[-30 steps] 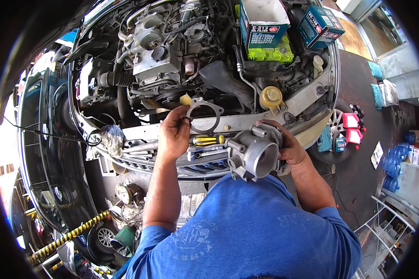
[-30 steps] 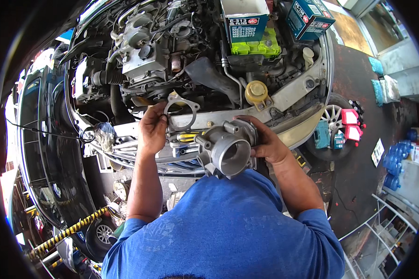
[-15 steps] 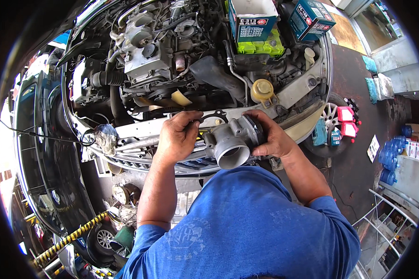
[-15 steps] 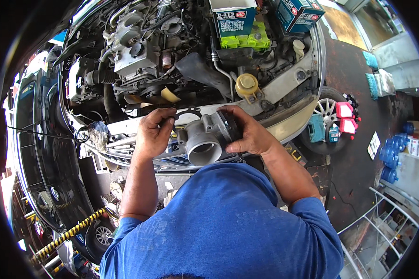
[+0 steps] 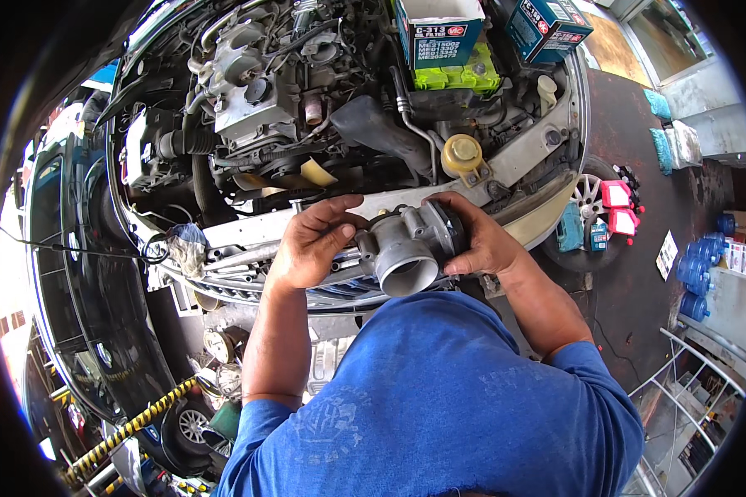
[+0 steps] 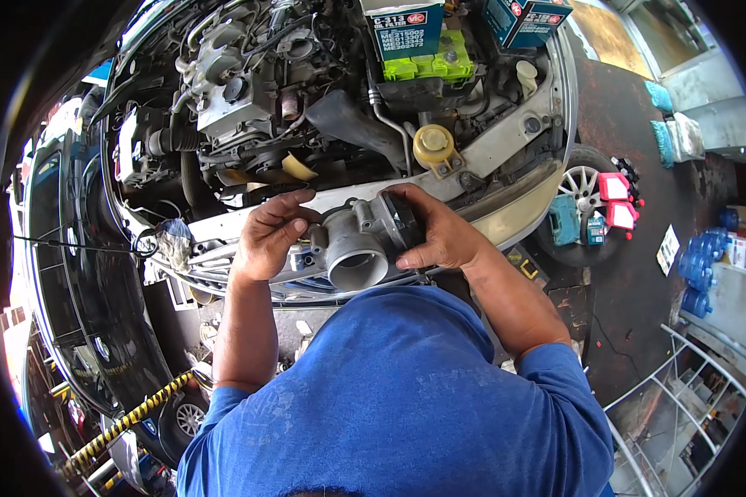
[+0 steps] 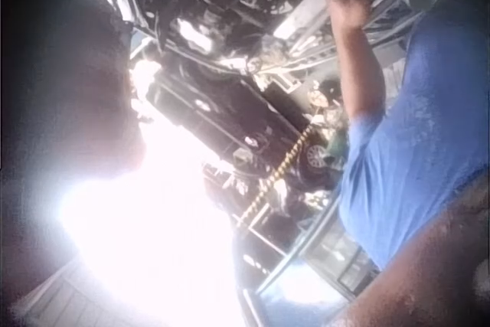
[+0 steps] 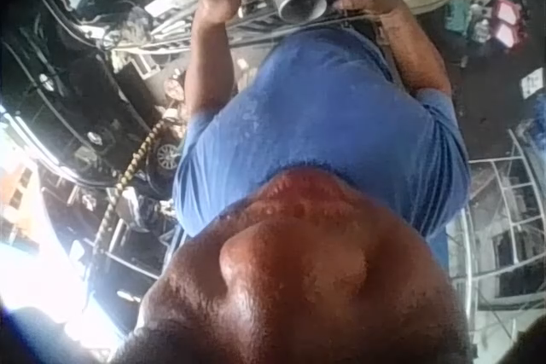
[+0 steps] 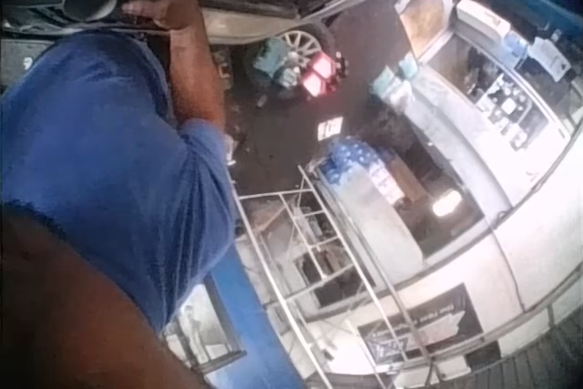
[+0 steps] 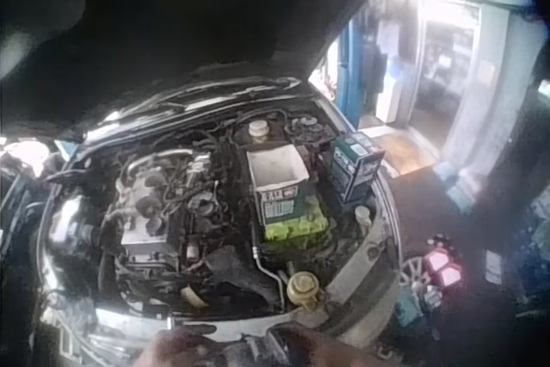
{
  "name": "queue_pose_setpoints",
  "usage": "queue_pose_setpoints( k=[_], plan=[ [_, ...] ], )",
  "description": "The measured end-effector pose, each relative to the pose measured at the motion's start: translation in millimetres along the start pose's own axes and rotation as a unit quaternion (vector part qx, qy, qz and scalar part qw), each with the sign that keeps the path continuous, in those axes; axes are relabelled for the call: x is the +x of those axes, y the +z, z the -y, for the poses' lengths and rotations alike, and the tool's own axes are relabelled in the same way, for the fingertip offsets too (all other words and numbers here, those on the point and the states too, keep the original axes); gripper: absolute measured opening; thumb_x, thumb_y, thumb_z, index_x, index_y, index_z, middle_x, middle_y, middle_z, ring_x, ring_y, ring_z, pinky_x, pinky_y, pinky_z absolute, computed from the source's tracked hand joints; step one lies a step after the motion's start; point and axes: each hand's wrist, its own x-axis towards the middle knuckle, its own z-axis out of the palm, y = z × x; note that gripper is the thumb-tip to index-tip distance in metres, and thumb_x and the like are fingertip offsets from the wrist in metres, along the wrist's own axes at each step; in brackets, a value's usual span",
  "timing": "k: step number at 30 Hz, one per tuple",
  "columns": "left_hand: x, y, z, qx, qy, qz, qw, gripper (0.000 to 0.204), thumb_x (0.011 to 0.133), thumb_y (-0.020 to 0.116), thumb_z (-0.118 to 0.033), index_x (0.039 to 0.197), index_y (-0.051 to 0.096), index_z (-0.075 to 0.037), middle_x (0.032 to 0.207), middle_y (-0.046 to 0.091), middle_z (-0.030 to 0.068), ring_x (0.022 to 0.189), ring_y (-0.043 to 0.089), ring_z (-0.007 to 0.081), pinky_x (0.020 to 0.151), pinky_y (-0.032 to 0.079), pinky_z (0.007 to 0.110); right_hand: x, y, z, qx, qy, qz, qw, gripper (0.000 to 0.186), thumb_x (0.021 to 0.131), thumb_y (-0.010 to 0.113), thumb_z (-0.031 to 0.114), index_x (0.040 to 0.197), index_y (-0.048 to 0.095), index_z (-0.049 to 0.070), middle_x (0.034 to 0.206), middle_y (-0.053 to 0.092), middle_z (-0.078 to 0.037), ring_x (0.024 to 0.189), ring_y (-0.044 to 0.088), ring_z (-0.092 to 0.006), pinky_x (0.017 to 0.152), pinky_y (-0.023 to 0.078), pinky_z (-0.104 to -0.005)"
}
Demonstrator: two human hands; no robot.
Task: Installing a throttle body onto a car engine.
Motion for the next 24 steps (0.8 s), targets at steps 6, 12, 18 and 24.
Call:
queue_pose_setpoints(
  k=[6,12,18,24],
  plan=[
    [11,8,-8,-0.004,-0.013,0.009,1.000,0.039,0.088,0.060,-0.004,0.125,0.052,0.002,0.095,0.067,0.0126,0.084,0.060,0.0128,0.080,0.047,0.027,1,-6,1,0.000,0.007,0.017,1.000,0.100,0.051,0.089,0.023,0.134,0.038,-0.001,0.126,0.050,-0.010,0.120,0.045,-0.0211,0.105,0.032,-0.0353],
    [18,0,3,-0.060,-0.056,0.004,0.997,0.042,0.086,0.065,-0.008,0.125,0.053,0.002,0.094,0.068,0.0131,0.083,0.062,0.0143,0.079,0.047,0.028,2,-9,3,0.015,0.010,0.004,1.000,0.101,0.051,0.090,0.024,0.134,0.038,-0.001,0.126,0.050,-0.010,0.120,0.045,-0.0211,0.105,0.032,-0.0353],
    [32,6,1,-0.071,-0.046,0.011,0.996,0.045,0.085,0.066,-0.009,0.126,0.052,0.002,0.095,0.068,0.0147,0.083,0.063,0.0163,0.079,0.048,0.028,4,-21,-3,0.047,0.017,-0.003,0.999,0.099,0.050,0.089,0.017,0.134,0.039,0.002,0.124,0.050,-0.009,0.118,0.046,-0.0197,0.103,0.034,-0.0341],
    [52,9,3,-0.047,-0.070,0.022,0.996,0.050,0.086,0.059,0.001,0.133,0.042,0.004,0.100,0.067,0.0136,0.093,0.062,0.0148,0.086,0.047,0.028,17,-42,-5,0.030,0.035,0.016,0.999,0.091,0.049,0.087,0.011,0.128,0.042,0.005,0.117,0.052,-0.006,0.111,0.048,-0.0168,0.098,0.038,-0.0315]
  ],
)
